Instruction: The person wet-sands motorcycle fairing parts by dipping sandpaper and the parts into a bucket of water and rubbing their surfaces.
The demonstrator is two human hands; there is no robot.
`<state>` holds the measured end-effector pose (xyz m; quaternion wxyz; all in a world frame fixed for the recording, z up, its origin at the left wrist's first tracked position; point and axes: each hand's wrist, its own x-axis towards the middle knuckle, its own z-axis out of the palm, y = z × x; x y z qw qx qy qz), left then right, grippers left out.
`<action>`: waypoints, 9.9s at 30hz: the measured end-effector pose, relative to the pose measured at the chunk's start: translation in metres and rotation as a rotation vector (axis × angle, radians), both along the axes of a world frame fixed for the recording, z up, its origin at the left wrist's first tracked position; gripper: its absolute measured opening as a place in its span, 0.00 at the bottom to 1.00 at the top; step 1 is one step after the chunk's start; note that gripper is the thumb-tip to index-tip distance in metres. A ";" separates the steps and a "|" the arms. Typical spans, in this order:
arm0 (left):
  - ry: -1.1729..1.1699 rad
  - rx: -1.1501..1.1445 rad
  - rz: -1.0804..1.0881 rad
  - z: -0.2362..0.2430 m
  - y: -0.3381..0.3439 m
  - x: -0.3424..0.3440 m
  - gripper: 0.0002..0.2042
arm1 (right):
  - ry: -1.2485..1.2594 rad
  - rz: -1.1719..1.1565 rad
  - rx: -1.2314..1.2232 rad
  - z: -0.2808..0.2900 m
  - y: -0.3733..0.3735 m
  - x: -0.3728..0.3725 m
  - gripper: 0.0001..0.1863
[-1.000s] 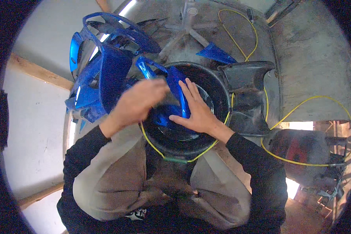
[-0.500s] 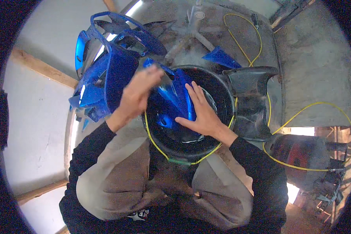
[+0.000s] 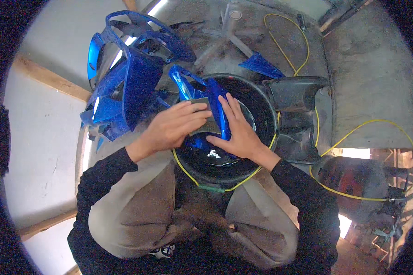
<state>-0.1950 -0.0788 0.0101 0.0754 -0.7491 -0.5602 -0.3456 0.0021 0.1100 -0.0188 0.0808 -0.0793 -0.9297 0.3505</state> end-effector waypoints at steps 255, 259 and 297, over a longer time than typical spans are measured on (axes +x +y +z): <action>-0.613 -0.396 -0.039 -0.006 0.039 -0.042 0.30 | 0.262 -0.222 0.197 0.040 0.052 -0.017 0.31; -0.653 -0.473 -0.042 -0.012 0.037 -0.046 0.31 | 0.158 -0.113 0.229 0.048 0.025 -0.025 0.67; -0.755 -0.599 0.002 0.047 0.059 -0.060 0.25 | 0.151 -0.142 0.040 0.035 0.037 -0.024 0.55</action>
